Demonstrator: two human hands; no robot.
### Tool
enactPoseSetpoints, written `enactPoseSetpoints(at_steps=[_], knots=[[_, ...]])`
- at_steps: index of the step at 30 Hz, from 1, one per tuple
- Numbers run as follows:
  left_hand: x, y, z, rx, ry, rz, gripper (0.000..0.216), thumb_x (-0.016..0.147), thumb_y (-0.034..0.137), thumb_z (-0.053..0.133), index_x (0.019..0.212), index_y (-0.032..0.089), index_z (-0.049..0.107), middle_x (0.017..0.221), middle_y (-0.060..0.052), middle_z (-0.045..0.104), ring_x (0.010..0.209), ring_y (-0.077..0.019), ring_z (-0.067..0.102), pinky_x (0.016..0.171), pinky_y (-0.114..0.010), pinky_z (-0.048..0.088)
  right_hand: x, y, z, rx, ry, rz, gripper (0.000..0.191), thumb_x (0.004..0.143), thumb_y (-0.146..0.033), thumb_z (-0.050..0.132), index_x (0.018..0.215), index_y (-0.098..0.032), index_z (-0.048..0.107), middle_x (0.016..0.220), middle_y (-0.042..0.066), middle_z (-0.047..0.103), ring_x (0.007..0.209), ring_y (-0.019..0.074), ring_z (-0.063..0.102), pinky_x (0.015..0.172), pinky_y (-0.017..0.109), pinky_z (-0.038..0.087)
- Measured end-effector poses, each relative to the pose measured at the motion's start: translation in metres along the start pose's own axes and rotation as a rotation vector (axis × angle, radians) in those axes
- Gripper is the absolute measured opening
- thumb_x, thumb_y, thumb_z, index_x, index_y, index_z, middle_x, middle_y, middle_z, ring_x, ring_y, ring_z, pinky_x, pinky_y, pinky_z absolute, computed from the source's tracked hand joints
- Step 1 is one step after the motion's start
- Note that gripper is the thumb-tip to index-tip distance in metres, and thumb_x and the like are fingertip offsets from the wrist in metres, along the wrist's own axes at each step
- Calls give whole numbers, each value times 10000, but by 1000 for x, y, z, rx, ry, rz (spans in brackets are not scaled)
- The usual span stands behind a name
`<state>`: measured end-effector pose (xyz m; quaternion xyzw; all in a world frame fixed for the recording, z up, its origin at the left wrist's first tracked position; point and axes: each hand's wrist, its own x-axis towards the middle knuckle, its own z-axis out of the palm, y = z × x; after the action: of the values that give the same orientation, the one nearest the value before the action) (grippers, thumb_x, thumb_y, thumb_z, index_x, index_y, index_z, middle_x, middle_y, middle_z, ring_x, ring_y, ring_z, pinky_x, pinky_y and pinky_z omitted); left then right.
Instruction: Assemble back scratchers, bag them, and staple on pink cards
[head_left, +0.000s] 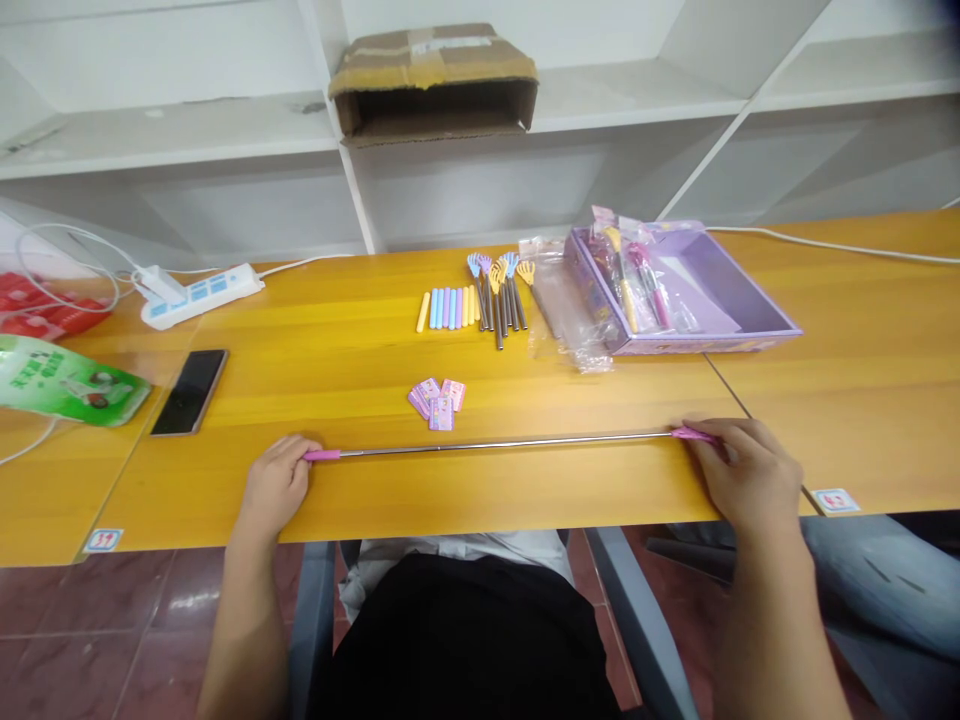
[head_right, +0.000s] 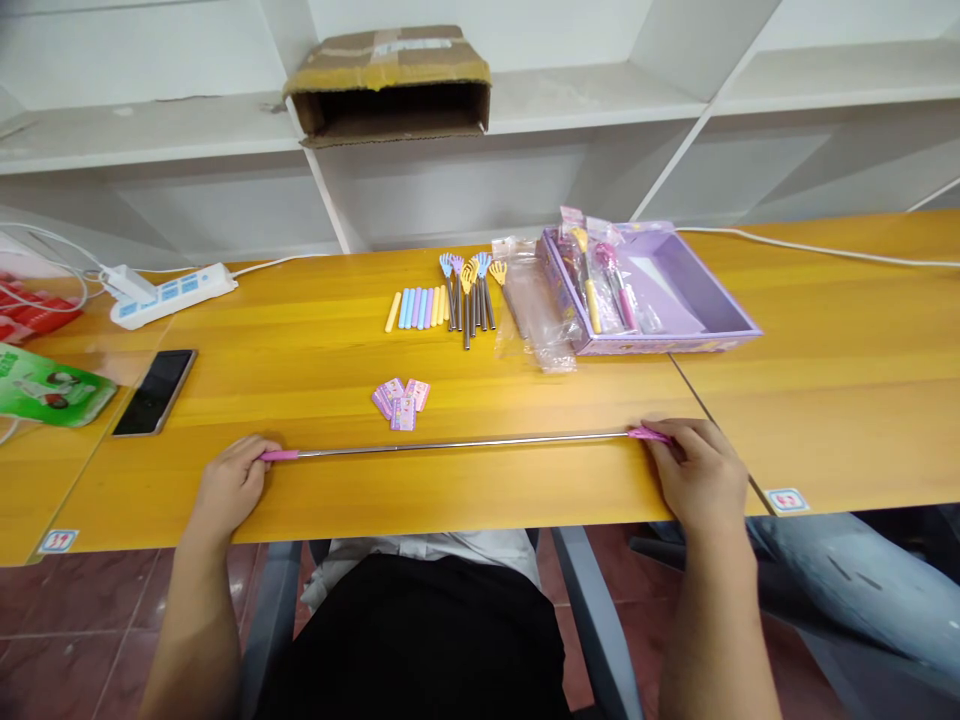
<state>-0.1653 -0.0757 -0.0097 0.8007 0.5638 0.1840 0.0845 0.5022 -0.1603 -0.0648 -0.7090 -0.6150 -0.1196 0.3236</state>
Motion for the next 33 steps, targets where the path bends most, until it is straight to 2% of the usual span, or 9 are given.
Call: enactPoseSetpoints(at_steps=[4,7,10,14,17,21,24,28,33], knots=[[-2,1,2,49,44,74,297,957,125,400,954,204,686,897,-55,729,867,-249,703,818,-371,529,-3,3,0,-26,34,-72,66,947,-280,782,964,-243,833,930,77,799,838,217,772,773,325,588],[-2,14,7,87,41,152,301,975,94,406,970,203,686,901,-53,730,857,-237,706,806,-356,530,-2,-13,1,2,22,-136,90,975,-294,745,975,-245,820,906,76,786,804,217,757,753,330,582],[2,39,12,132,13,214,310,977,56,424,994,205,695,913,-45,740,856,-227,713,786,-347,526,2,-47,3,23,-53,-253,130,1015,-282,687,1063,-231,797,944,72,776,851,221,744,780,342,578],[14,72,9,221,119,217,315,940,3,443,974,190,694,879,-50,729,844,-240,698,783,-362,520,10,-99,1,-54,-109,-358,131,1018,-226,685,1123,-215,762,946,54,746,911,215,713,790,329,533],[22,99,11,203,157,265,327,913,-16,453,977,188,700,868,-54,731,831,-238,685,778,-361,515,12,-141,3,-16,-128,-411,155,1026,-202,685,1169,-222,739,954,54,736,898,207,689,809,339,510],[23,133,37,135,34,317,308,935,13,469,925,214,702,832,-51,729,766,-218,668,681,-348,469,1,-206,19,118,-200,-583,267,1064,-125,564,1266,-232,702,917,72,708,866,229,634,773,379,484],[21,144,58,153,-27,240,286,943,39,484,921,223,701,828,-53,732,731,-210,654,658,-346,446,-10,-239,35,102,-203,-598,266,1073,-92,510,1199,-217,708,875,71,669,822,227,582,741,383,454],[23,137,69,116,-104,219,286,951,40,472,952,219,696,871,-50,737,799,-212,675,722,-339,475,-16,-242,47,166,-174,-544,207,1072,-104,547,1134,-215,709,839,56,631,792,218,546,736,374,452],[26,131,70,61,-134,209,293,958,40,453,958,219,685,893,-44,730,833,-215,682,744,-343,480,-15,-231,51,300,-229,-458,130,1066,-164,604,1133,-205,708,918,69,635,854,217,590,741,358,487]])
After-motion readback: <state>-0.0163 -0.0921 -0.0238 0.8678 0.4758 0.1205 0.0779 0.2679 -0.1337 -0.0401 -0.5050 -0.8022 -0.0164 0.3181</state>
